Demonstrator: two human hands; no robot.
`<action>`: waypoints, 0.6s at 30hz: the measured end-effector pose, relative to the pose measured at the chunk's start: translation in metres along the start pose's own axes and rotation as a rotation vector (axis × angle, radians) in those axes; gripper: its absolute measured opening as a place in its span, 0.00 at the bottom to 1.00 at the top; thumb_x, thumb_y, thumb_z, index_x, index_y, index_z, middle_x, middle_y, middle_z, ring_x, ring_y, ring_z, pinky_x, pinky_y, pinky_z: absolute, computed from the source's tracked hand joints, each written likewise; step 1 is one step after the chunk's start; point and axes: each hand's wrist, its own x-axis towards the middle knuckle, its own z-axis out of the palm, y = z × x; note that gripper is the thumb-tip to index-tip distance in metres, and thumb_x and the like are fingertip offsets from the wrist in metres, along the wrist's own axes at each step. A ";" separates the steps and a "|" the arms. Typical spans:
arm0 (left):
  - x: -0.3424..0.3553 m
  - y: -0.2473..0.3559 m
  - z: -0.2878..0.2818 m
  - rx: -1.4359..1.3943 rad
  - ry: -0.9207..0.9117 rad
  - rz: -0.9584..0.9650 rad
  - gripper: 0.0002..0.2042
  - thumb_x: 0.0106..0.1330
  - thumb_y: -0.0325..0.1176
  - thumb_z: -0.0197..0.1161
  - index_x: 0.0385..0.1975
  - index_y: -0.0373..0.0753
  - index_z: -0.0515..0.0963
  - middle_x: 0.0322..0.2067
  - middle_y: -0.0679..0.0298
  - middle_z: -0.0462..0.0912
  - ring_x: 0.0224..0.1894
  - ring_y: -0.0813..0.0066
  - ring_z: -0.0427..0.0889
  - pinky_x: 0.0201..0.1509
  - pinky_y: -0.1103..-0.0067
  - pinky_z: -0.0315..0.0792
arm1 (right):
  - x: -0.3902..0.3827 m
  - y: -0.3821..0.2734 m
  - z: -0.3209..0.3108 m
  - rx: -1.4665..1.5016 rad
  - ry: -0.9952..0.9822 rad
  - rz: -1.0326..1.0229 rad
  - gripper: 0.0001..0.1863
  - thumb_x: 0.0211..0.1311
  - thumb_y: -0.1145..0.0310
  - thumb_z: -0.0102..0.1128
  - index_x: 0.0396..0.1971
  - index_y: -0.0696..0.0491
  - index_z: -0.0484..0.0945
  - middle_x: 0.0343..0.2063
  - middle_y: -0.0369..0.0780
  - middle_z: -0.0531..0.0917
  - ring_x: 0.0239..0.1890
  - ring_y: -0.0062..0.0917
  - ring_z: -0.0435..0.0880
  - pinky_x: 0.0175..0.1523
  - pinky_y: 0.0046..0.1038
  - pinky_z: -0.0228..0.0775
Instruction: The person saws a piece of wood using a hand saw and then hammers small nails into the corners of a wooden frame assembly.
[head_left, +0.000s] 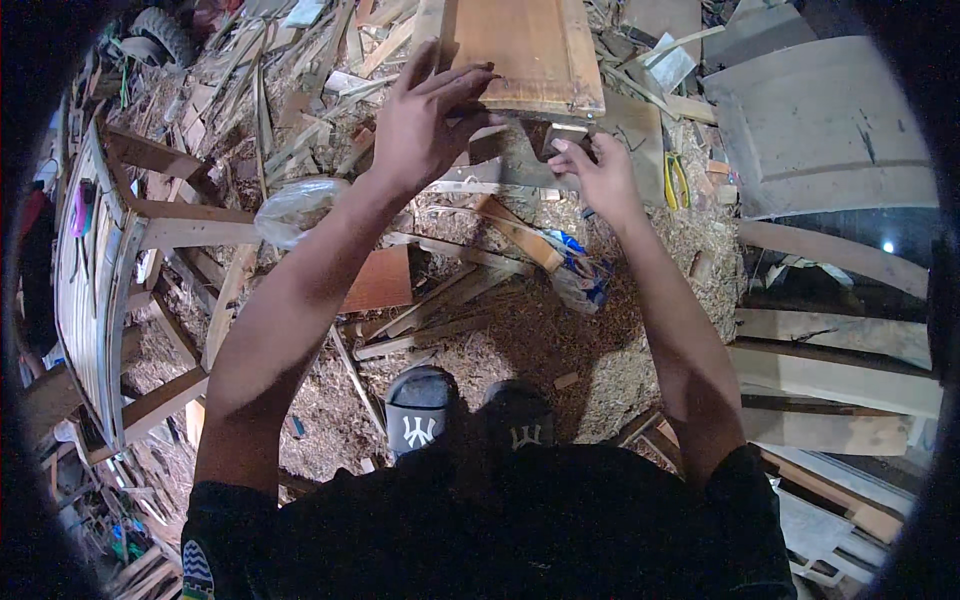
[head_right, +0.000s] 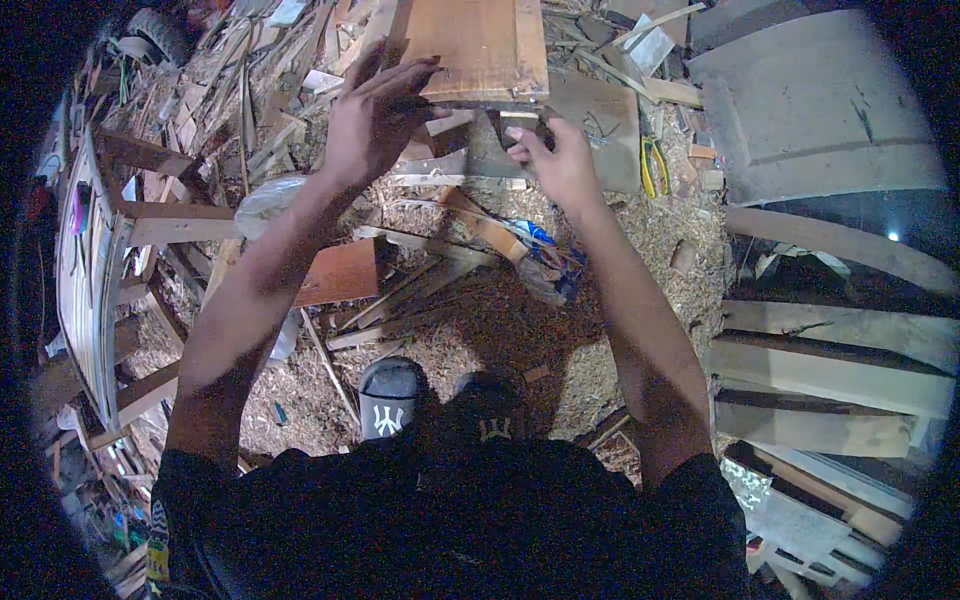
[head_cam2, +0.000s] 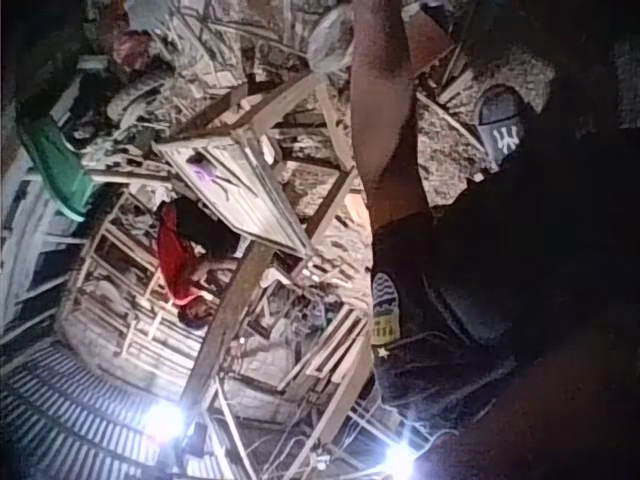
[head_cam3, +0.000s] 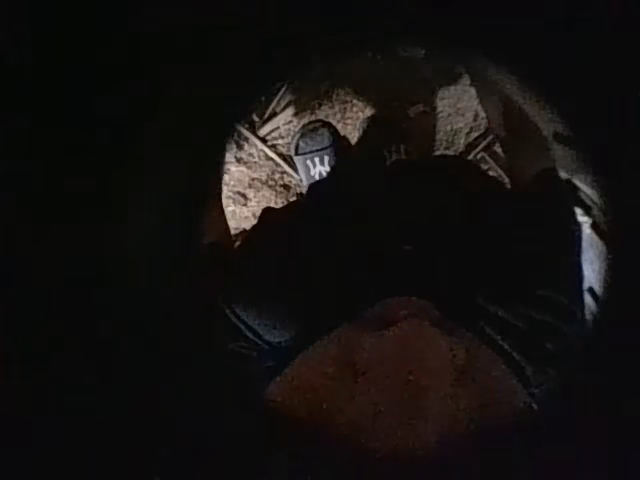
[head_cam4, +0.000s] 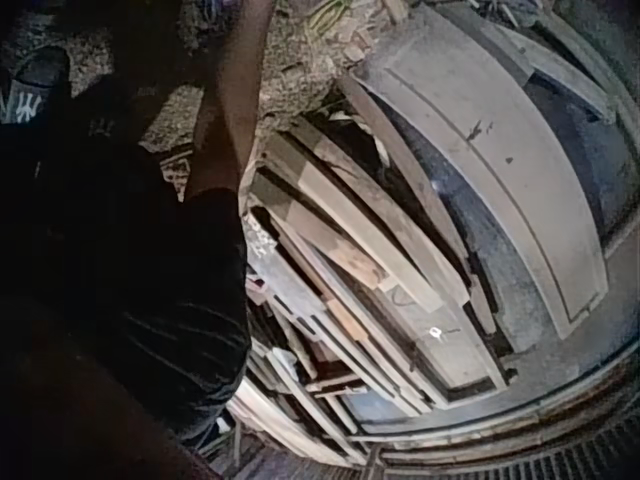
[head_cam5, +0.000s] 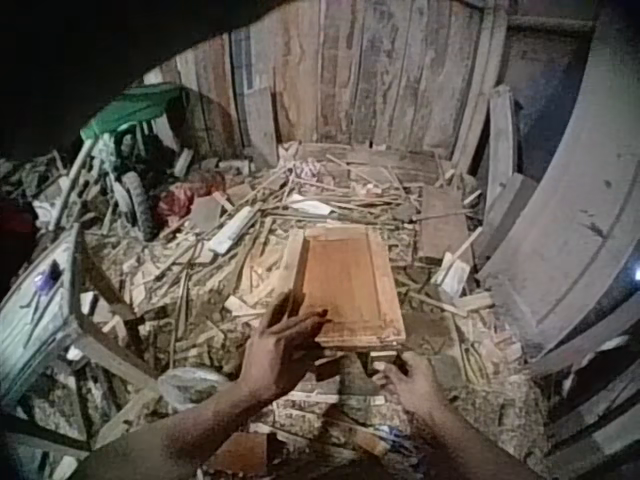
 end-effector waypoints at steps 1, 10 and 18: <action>-0.002 -0.003 0.000 -0.019 0.001 0.007 0.23 0.56 0.46 0.76 0.52 0.48 0.84 0.56 0.69 0.85 0.67 0.48 0.73 0.72 0.61 0.67 | 0.000 -0.005 0.003 -0.017 -0.001 0.028 0.11 0.72 0.72 0.63 0.47 0.63 0.79 0.39 0.43 0.86 0.36 0.26 0.89 0.42 0.26 0.85; -0.006 0.001 0.002 -0.016 -0.037 -0.021 0.22 0.59 0.41 0.74 0.54 0.45 0.83 0.59 0.68 0.83 0.70 0.50 0.70 0.75 0.61 0.64 | 0.002 0.005 -0.001 -0.022 0.010 0.016 0.13 0.70 0.71 0.65 0.48 0.64 0.80 0.35 0.43 0.88 0.33 0.25 0.90 0.38 0.26 0.84; -0.009 0.002 0.007 0.051 -0.021 -0.040 0.24 0.56 0.46 0.76 0.54 0.49 0.84 0.59 0.73 0.83 0.71 0.51 0.67 0.73 0.63 0.67 | 0.001 -0.002 0.001 0.029 0.031 0.021 0.14 0.69 0.71 0.66 0.48 0.64 0.79 0.34 0.43 0.88 0.32 0.24 0.89 0.37 0.25 0.83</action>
